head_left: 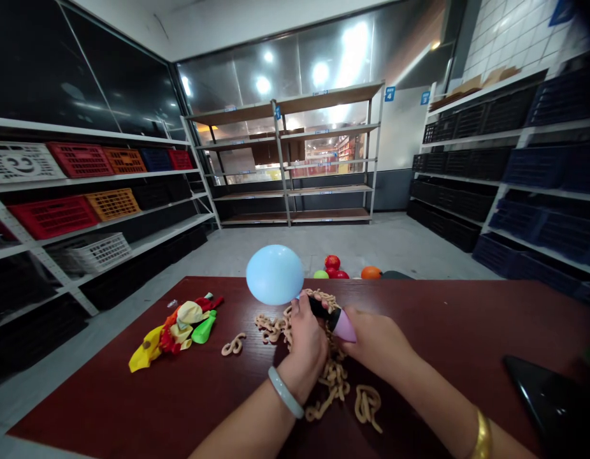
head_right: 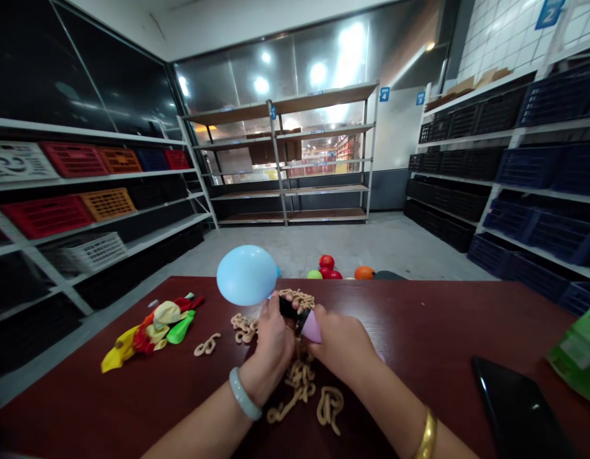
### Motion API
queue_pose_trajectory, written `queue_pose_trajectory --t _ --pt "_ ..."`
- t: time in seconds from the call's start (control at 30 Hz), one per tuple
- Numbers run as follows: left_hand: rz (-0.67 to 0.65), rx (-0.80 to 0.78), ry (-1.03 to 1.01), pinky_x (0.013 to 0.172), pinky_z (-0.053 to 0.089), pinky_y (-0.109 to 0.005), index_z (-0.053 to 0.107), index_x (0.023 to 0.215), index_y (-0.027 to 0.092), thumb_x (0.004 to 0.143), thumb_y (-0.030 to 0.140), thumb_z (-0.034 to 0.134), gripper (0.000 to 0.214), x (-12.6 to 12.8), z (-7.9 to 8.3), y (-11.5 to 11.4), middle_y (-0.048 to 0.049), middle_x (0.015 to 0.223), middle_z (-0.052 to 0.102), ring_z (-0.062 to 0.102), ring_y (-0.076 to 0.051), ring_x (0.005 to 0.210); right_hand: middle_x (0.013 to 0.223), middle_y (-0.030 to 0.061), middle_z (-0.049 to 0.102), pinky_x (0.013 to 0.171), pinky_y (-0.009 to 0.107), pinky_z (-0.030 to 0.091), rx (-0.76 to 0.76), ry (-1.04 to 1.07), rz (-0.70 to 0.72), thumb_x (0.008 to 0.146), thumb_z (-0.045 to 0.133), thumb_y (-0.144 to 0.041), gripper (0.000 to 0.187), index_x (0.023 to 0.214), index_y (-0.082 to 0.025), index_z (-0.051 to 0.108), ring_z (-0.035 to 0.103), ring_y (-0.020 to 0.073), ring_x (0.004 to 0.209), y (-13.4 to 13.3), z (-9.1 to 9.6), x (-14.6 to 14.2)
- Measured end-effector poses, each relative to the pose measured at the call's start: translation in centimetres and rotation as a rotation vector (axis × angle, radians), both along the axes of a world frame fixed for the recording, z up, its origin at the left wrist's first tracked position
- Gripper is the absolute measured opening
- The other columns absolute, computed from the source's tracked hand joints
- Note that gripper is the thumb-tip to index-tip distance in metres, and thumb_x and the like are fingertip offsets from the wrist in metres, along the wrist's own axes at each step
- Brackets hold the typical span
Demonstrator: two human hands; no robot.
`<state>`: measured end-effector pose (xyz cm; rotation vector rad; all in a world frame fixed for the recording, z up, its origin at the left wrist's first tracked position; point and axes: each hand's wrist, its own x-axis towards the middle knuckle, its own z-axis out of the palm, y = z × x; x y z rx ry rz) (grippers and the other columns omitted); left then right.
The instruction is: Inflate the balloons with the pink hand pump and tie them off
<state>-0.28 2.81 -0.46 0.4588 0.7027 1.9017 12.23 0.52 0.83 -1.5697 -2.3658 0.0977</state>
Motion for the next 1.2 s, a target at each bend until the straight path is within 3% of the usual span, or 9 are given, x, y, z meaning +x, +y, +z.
queue_pose_trajectory --t 0.27,0.37,0.47,0.67,0.8,0.93,1.2 --pt "0.063 0.082 -0.022 0.055 0.043 -0.027 0.046 0.078 0.019 0.080 0.022 0.061 0.015 -6.8 2.7 2.7 0.0020 0.065 0.054 0.053 -0.012 0.055 0.089 0.0053 0.074 0.060 0.031 0.035 0.007 -0.017 0.019 0.081 0.062 -0.046 0.030 0.101 -0.024 0.057 0.070 0.0270 0.079 0.3 0.8 1.1" --pt "0.108 0.077 -0.049 0.054 0.042 -0.026 0.045 0.078 0.020 0.080 0.020 0.059 0.014 -8.2 2.9 3.1 0.0029 0.063 0.052 0.052 -0.012 0.053 0.088 0.0055 0.074 0.060 0.031 0.035 0.016 -0.055 0.008 0.080 0.063 -0.046 0.031 0.102 -0.025 0.057 0.070 0.0274 0.079 0.3 1.1 1.7" --pt "0.097 0.097 -0.062 0.054 0.042 -0.026 0.045 0.079 0.020 0.080 0.022 0.061 0.016 -7.3 2.4 3.0 0.0030 0.064 0.053 0.052 -0.012 0.054 0.087 0.0058 0.074 0.060 0.031 0.035 0.022 -0.088 0.009 0.080 0.062 -0.046 0.031 0.100 -0.024 0.056 0.070 0.0278 0.079 0.3 1.1 1.9" --pt "0.030 0.028 -0.066 0.063 0.047 -0.026 0.048 0.083 0.019 0.080 0.025 0.066 0.018 -1.9 0.4 1.2 0.0018 0.069 0.058 0.056 -0.012 0.059 0.089 0.0067 0.073 0.062 0.030 0.035 0.002 -0.082 0.016 0.081 0.060 -0.043 0.028 0.099 -0.022 0.055 0.070 0.0270 0.082 -0.1 1.1 1.1" --pt "0.019 0.009 -0.054 0.062 0.048 -0.027 0.050 0.082 0.019 0.082 0.030 0.067 0.020 0.2 0.2 -0.2 0.0017 0.070 0.058 0.056 -0.012 0.058 0.092 0.0069 0.073 0.062 0.029 0.035 -0.033 -0.073 -0.006 0.079 0.061 -0.037 0.030 0.103 -0.021 0.054 0.070 0.0262 0.084 -0.4 1.3 0.3" --pt "-0.015 0.037 -0.033 0.059 0.047 -0.027 0.050 0.083 0.019 0.081 0.029 0.067 0.021 -1.1 1.1 0.0 0.0009 0.070 0.058 0.056 -0.013 0.058 0.090 0.0059 0.073 0.062 0.030 0.036 -0.018 -0.039 -0.010 0.082 0.060 -0.044 0.032 0.105 -0.023 0.054 0.070 0.0263 0.082 -0.3 1.1 0.0" --pt "0.109 0.103 -0.059 0.053 0.042 -0.027 0.045 0.079 0.020 0.080 0.028 0.064 0.021 -7.7 2.5 3.0 0.0025 0.065 0.053 0.053 -0.012 0.053 0.088 0.0057 0.073 0.059 0.030 0.033 0.006 -0.065 0.022 0.082 0.060 -0.048 0.029 0.099 -0.025 0.057 0.069 0.0268 0.081 0.7 0.5 1.8"
